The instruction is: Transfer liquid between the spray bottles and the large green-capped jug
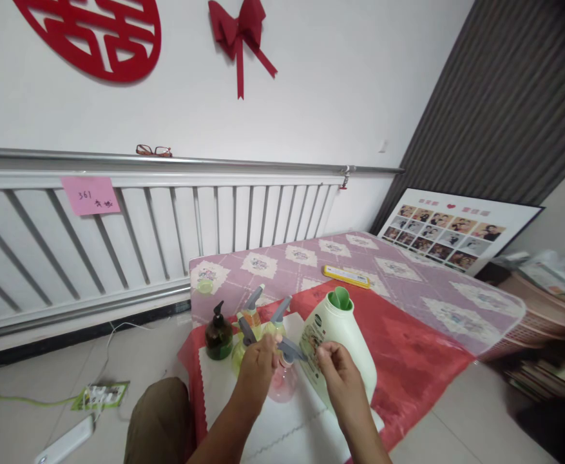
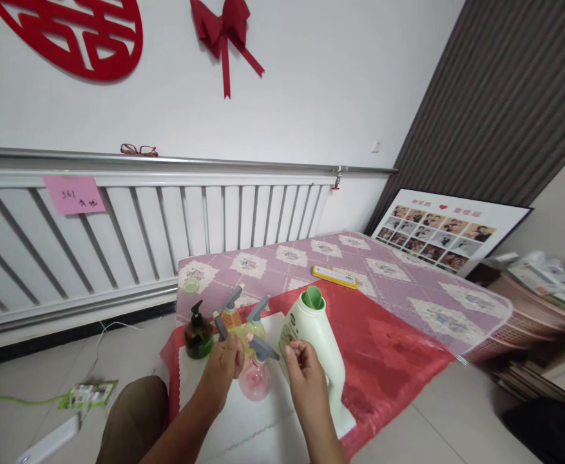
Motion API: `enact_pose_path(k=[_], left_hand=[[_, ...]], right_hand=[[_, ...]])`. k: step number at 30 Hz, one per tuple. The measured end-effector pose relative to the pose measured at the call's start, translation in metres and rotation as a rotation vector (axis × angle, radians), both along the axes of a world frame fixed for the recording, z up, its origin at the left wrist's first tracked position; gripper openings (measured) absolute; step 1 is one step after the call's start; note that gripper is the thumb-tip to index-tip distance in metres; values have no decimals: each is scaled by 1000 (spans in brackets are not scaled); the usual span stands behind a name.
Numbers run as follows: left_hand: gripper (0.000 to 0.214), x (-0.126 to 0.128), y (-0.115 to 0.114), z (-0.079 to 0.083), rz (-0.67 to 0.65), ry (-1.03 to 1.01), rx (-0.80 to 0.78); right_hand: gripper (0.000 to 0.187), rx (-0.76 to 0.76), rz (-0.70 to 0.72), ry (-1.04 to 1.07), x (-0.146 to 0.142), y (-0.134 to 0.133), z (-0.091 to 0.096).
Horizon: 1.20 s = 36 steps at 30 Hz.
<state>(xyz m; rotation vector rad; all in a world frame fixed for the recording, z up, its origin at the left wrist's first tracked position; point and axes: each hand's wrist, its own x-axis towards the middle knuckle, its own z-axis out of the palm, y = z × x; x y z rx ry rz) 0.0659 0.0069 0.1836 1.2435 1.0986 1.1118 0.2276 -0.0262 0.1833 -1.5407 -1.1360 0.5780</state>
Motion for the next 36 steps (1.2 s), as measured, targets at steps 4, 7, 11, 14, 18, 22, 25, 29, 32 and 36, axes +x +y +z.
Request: enact_pose_path(k=[4, 7, 11, 14, 18, 22, 25, 29, 32, 36], left_hand=[[50, -17, -3, -23, 73, 27, 29], [41, -21, -11, -44, 108, 88, 61], [18, -17, -23, -72, 141, 186, 102], [35, -10, -29, -88, 163, 239, 146], [56, 3, -28, -95, 151, 267, 258], [57, 14, -25, -92, 91, 275, 343], [47, 16, -26, -88, 27, 279, 370], [45, 11, -27, -84, -43, 280, 371], [51, 9, -26, -85, -61, 284, 342], [53, 17, -24, -90, -70, 296, 307]], right_hand=[[51, -52, 106, -153, -11, 12, -8], [57, -103, 182, -231, -21, 18, -10], [49, -109, 208, -261, -28, 22, -15], [30, -93, 238, -280, -29, 21, -20], [23, -113, 243, -293, -31, 15, -20], [25, -119, 277, -228, -37, 2, -9], [23, -109, 303, -184, -39, -8, -2], [21, -89, 355, -125, -30, -12, 2], [29, -51, 277, -80, -19, -14, 10], [40, 53, 111, -41, -9, -27, 34]])
